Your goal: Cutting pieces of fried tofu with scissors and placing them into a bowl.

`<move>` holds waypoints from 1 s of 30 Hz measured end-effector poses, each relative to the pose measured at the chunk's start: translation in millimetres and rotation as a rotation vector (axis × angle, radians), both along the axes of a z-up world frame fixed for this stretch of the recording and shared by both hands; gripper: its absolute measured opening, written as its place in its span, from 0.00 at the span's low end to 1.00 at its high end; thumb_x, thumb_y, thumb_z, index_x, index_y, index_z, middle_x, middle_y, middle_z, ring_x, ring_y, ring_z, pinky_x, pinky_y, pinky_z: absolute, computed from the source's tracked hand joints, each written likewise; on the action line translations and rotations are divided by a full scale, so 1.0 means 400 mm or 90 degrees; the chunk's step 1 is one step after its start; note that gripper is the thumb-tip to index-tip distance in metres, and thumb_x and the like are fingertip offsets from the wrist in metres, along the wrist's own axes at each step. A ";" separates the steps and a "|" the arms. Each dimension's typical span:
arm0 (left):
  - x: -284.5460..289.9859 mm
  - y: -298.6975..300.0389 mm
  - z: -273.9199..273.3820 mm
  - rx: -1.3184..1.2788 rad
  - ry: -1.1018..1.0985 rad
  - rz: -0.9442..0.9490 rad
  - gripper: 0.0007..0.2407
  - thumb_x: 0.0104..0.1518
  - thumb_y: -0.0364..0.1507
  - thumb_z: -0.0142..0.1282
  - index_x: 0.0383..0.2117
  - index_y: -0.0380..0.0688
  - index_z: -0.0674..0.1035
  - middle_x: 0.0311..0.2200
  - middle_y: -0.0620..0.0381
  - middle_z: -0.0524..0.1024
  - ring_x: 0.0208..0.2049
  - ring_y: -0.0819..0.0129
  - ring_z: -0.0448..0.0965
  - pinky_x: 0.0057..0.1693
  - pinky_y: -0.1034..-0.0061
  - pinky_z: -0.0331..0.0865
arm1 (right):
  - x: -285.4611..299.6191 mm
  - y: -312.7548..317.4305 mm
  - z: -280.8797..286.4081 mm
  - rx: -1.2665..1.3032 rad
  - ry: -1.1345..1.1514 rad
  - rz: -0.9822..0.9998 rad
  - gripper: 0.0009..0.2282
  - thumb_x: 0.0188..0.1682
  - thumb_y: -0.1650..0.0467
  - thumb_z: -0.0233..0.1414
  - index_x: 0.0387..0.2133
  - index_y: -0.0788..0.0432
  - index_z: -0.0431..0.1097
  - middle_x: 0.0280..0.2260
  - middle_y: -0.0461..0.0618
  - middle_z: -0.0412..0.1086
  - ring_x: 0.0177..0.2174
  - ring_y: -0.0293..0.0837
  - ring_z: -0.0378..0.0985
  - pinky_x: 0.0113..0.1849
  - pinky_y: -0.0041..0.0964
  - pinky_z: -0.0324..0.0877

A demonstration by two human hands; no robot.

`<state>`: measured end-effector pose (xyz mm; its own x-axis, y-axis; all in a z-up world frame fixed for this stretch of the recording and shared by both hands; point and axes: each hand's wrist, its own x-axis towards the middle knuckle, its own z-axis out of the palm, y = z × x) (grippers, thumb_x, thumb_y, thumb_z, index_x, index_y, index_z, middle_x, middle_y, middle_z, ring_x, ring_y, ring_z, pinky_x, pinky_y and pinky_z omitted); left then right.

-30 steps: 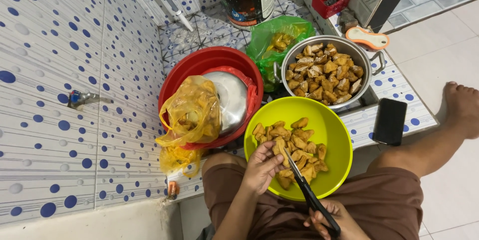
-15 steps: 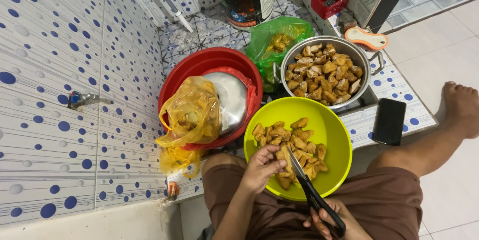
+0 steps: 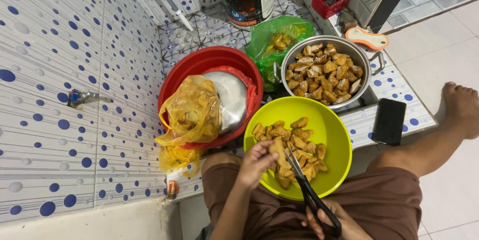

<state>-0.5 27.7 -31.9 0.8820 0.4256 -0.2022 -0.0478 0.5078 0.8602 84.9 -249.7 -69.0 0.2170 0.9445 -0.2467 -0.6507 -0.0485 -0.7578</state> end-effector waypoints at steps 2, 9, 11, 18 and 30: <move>0.007 0.028 -0.001 0.048 0.027 0.035 0.18 0.58 0.17 0.58 0.56 0.31 0.73 0.36 0.50 0.78 0.24 0.76 0.77 0.27 0.90 0.66 | 0.000 -0.003 0.004 0.014 -0.042 0.012 0.27 0.43 0.51 0.58 0.31 0.69 0.74 0.16 0.52 0.71 0.16 0.44 0.72 0.42 0.48 0.74; -0.013 0.092 -0.067 0.476 0.372 -0.156 0.19 0.56 0.24 0.57 0.56 0.37 0.76 0.45 0.48 0.82 0.34 0.65 0.83 0.40 0.78 0.78 | 0.033 -0.004 0.032 -0.034 -0.046 -0.016 0.27 0.44 0.52 0.56 0.32 0.69 0.73 0.16 0.54 0.70 0.16 0.45 0.72 0.48 0.58 0.76; -0.019 0.095 -0.051 0.544 0.357 -0.172 0.21 0.53 0.24 0.56 0.56 0.37 0.76 0.46 0.48 0.82 0.41 0.60 0.84 0.47 0.74 0.77 | 0.042 -0.007 0.009 -0.037 -0.054 -0.011 0.27 0.44 0.53 0.56 0.32 0.70 0.73 0.16 0.54 0.70 0.16 0.45 0.72 0.49 0.59 0.77; -0.076 0.233 -0.056 0.589 0.287 0.162 0.12 0.58 0.26 0.56 0.48 0.45 0.80 0.38 0.60 0.82 0.33 0.70 0.81 0.44 0.77 0.75 | 0.055 -0.019 -0.101 0.029 -0.029 0.016 0.28 0.48 0.53 0.53 0.34 0.73 0.73 0.16 0.55 0.69 0.18 0.47 0.74 0.48 0.60 0.76; -0.139 0.657 -0.133 0.910 0.553 0.337 0.11 0.53 0.23 0.53 0.40 0.37 0.83 0.38 0.43 0.83 0.38 0.50 0.82 0.47 0.64 0.75 | 0.042 0.004 -0.115 0.178 0.034 0.007 0.23 0.54 0.60 0.53 0.38 0.76 0.69 0.27 0.60 0.70 0.24 0.46 0.76 0.47 0.60 0.74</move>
